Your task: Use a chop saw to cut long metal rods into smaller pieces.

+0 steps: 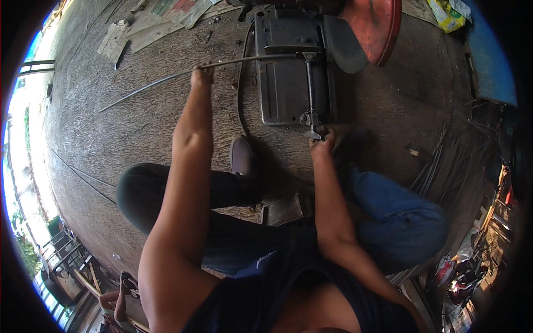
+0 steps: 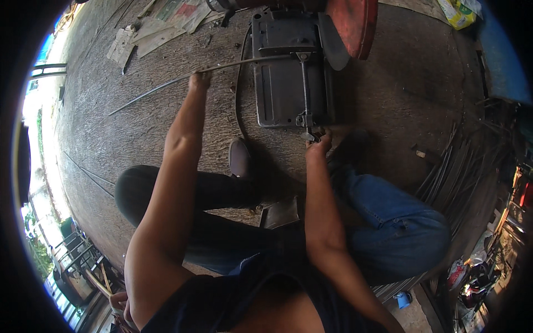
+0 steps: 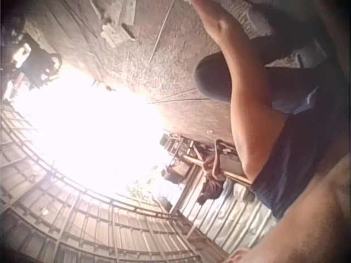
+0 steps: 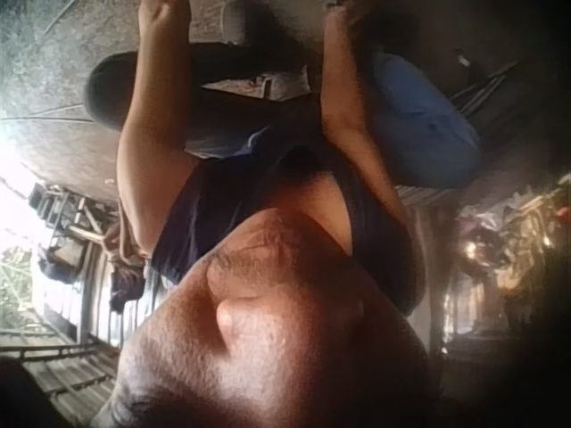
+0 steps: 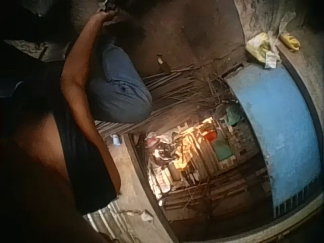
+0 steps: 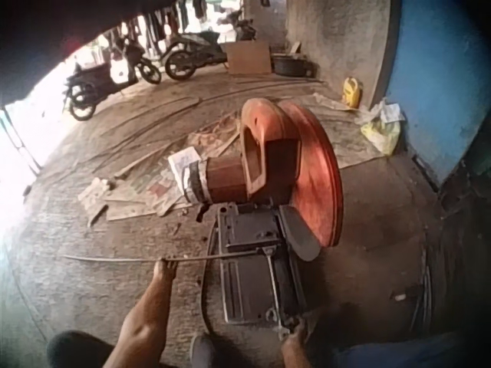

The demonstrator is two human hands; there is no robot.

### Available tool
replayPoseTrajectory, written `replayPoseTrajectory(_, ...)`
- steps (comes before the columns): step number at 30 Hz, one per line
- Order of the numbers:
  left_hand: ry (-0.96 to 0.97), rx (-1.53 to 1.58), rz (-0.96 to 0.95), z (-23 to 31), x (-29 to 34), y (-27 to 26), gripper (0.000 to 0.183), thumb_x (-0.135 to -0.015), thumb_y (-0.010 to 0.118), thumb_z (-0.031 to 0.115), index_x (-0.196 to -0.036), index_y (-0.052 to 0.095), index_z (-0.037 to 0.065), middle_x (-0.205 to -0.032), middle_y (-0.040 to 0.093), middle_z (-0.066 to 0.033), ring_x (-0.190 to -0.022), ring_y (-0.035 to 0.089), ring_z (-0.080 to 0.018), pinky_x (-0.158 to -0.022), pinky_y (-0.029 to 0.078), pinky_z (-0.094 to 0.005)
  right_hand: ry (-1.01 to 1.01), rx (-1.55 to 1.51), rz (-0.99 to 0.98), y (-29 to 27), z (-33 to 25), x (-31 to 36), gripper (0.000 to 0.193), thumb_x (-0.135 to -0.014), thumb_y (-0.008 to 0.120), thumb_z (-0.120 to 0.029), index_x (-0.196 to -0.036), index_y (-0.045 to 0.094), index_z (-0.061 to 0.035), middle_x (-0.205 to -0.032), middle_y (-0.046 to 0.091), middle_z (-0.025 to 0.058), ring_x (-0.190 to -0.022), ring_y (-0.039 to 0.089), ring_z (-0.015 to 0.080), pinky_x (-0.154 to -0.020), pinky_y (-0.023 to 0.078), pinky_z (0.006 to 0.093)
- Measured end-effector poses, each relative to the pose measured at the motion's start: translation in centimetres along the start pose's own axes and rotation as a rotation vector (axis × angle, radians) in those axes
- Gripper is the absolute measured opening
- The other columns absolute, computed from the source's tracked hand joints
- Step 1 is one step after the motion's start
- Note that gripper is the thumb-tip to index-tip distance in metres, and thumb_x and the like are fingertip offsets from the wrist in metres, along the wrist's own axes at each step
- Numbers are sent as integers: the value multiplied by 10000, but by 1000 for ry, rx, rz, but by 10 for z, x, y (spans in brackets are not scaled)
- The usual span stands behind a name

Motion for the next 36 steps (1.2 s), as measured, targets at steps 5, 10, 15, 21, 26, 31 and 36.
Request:
replayPoseTrajectory(5, 152, -295, 59, 83, -3, -19, 312, -989, 341, 246, -1194, 433, 29, -1191, 521, -123, -1056, 573, -267, -964, 486, -392, 44, -30, 126, -22, 21, -3, 140, -839, 524, -242, -906, 570, -127, -852, 594, 43, -684, 565, 165, -638, 471, 334)
replayPoseTrajectory(10, 54, -201, 30, 79, 20, -31, 301, -984, 309, 188, -1167, 504, 52, -1204, 581, -111, -1069, 561, -265, -952, 476, -367, 196, 859, 44, -50, 87, 48, 123, -839, 545, -212, -811, 547, -92, -703, 553, 83, -536, 535, 176, -455, 463, 345)
replayPoseTrajectory(15, 190, -766, -277, 37, 85, -14, 317, -903, 549, 261, -1132, 564, 43, -1141, 606, -103, -1097, 504, -234, -1041, 363, -321, -21, 1032, -654, 33, 134, 101, 151, -830, 565, -200, -713, 552, -105, -583, 549, 37, -433, 511, 165, -401, 402, 300)
replayPoseTrajectory(21, -42, -701, -308, -13, 173, -32, 263, -939, 456, 425, -950, 591, 199, -1030, 611, 6, -909, 540, -200, -785, 395, -419, -483, 380, -361, 110, 73, 164, 405, -816, 632, -368, -956, 610, 11, -810, 609, 127, -734, 583, 250, -718, 468, 414)
replayPoseTrajectory(26, -391, -622, -478, -241, 340, 52, 388, -921, 479, 480, -1169, 566, 195, -1238, 554, 51, -1036, 520, -219, -940, 317, -526, -782, 262, -79, 49, -139, -8, 405, -916, 564, -323, -1163, 548, -2, -989, 623, 168, -980, 594, 244, -669, 528, 325)
replayPoseTrajectory(31, -270, -454, -87, -126, 281, -16, 796, -861, 404, 650, -1457, 209, 160, -1455, 341, -137, -1305, 366, -343, -1059, 199, -578, -560, 59, -30, 60, -97, 135, 331, -926, 529, -228, -1135, 560, 26, -1037, 601, 190, -933, 609, 292, -673, 585, 366)
replayPoseTrajectory(36, -57, -320, 116, -64, 205, -29, 702, -879, 387, 608, -1406, 294, 153, -1395, 391, -134, -1257, 406, -319, -1030, 277, -551, -991, 142, 151, 53, -201, 124, 270, -885, 540, -174, -1050, 568, 38, -1036, 601, 185, -794, 617, 252, -642, 549, 398)
Point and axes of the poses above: each hand's wrist, its own x-axis away from the middle knuckle, its own y-axis out of the palm, z = x × y, the point moved 4 cm from there along -x, towards the middle knuckle
